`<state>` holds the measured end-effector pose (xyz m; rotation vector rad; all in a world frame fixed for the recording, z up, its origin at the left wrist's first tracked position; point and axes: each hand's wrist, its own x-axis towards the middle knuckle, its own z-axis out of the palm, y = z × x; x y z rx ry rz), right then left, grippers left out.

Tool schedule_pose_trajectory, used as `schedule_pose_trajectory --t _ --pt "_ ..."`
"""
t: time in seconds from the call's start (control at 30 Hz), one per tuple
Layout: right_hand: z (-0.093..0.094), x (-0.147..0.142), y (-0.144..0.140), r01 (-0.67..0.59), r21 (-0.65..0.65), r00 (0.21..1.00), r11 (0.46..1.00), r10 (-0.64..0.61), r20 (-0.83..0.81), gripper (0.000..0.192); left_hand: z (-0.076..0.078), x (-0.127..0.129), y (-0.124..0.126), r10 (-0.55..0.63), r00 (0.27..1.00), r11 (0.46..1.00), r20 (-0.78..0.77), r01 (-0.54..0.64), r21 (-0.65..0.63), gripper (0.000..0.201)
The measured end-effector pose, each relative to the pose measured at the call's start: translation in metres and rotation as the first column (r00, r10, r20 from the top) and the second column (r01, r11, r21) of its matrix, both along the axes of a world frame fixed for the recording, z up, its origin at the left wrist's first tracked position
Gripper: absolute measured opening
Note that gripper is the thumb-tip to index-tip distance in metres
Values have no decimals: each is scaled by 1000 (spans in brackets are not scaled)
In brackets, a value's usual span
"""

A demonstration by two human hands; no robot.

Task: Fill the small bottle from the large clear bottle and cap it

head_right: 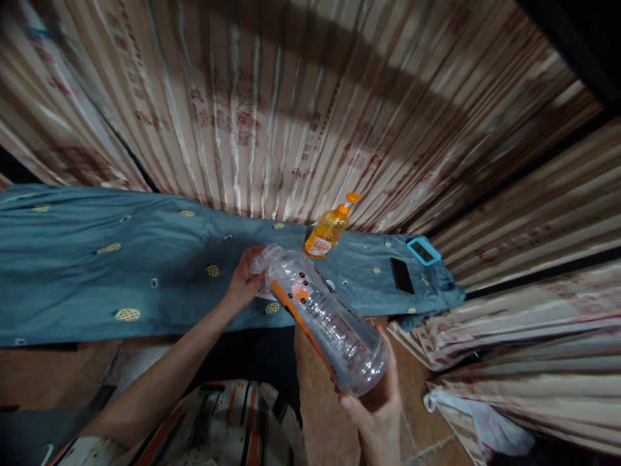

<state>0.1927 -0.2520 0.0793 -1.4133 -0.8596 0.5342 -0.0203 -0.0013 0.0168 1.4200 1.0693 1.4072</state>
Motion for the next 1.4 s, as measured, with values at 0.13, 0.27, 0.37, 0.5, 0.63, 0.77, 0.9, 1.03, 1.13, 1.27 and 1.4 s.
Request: schedule_pose_trajectory --t 0.13,0.27,0.37,0.5,0.63,0.77,0.9,1.03,1.13,1.27,1.4 --pt "1 2 -1 -31 16 988 999 33 -154 107 -5 2 2 -1 999 1000 35 1 16 52" --pt "0 2 0 -50 33 983 998 55 -174 108 -11 3 4 16 999 999 52 -19 50 51" --pt "-1 1 0 -54 38 982 998 60 -178 107 -12 3 5 33 998 998 49 -36 57 52" --pt "-1 1 -2 -41 10 980 999 42 -195 111 -10 3 2 16 998 998 54 -19 53 55" --pt "1 1 -4 -43 -38 990 998 37 -136 108 -9 4 0 12 997 999 72 -15 46 55" --pt "3 -1 -4 -29 -27 983 999 23 -183 102 -9 5 0 27 998 998 64 -31 53 55" --pt "5 -2 -4 -23 -32 980 999 17 -197 104 -10 5 -1 24 997 998 69 -28 62 53" --pt "8 -4 -3 -26 -35 976 999 18 -219 105 -11 5 -2 30 998 997 61 -34 65 50" --pt "9 -6 -3 -11 -43 969 999 0 -249 111 -12 5 -2 34 998 997 55 -37 66 50" --pt "8 -7 -2 -2 -40 965 999 -9 -264 112 -13 4 -2 36 998 997 55 -40 71 51" --pt "7 -8 -2 12 -47 969 999 -23 -245 108 -14 6 -2 38 997 997 63 -43 71 53"
